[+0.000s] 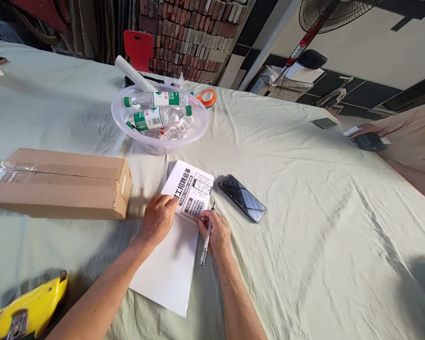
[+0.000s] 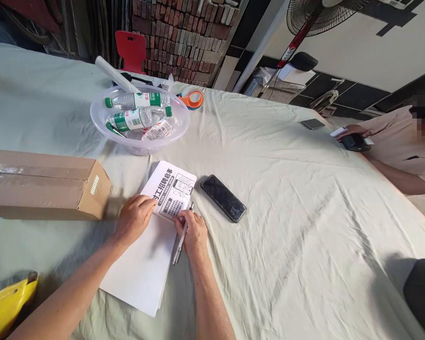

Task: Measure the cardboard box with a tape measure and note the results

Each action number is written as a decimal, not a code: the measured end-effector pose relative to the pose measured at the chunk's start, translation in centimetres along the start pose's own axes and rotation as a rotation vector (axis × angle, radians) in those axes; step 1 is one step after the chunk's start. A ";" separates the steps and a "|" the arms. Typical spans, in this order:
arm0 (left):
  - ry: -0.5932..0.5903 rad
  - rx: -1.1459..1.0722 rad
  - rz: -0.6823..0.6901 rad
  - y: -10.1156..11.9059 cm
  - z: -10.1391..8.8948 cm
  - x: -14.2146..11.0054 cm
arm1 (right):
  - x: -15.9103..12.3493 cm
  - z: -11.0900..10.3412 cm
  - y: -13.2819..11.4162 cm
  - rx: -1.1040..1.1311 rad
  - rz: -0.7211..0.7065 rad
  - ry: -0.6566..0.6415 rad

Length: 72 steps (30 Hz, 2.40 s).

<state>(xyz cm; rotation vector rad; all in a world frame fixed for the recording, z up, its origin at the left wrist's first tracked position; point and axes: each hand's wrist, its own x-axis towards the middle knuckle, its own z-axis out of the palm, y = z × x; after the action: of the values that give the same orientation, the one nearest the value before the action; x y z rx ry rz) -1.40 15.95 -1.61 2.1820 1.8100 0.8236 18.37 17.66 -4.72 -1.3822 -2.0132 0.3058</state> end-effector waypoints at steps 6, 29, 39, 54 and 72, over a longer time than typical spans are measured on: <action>-0.099 -0.035 0.087 0.2 0.2 0.0 | 0.0 -0.1 -0.1 -0.010 -0.001 -0.008; -0.139 0.073 0.013 0.3 0.9 -0.1 | -0.1 -0.6 0.0 -0.186 -0.006 -0.133; -0.129 0.088 0.004 0.2 1.0 0.1 | -0.1 -0.2 -0.4 -0.269 -0.002 -0.112; -0.145 0.099 -0.022 0.2 1.1 0.1 | 0.3 -0.9 -0.4 -0.241 0.042 -0.305; -0.243 -0.167 -0.194 0.2 -0.6 1.7 | 0.7 -0.6 -0.7 -0.183 0.026 -0.243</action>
<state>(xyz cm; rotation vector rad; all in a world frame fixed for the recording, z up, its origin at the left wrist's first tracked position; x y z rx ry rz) -1.36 17.35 -0.48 1.8779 1.7311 0.6137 18.08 17.94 -3.62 -1.5474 -2.2698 0.3211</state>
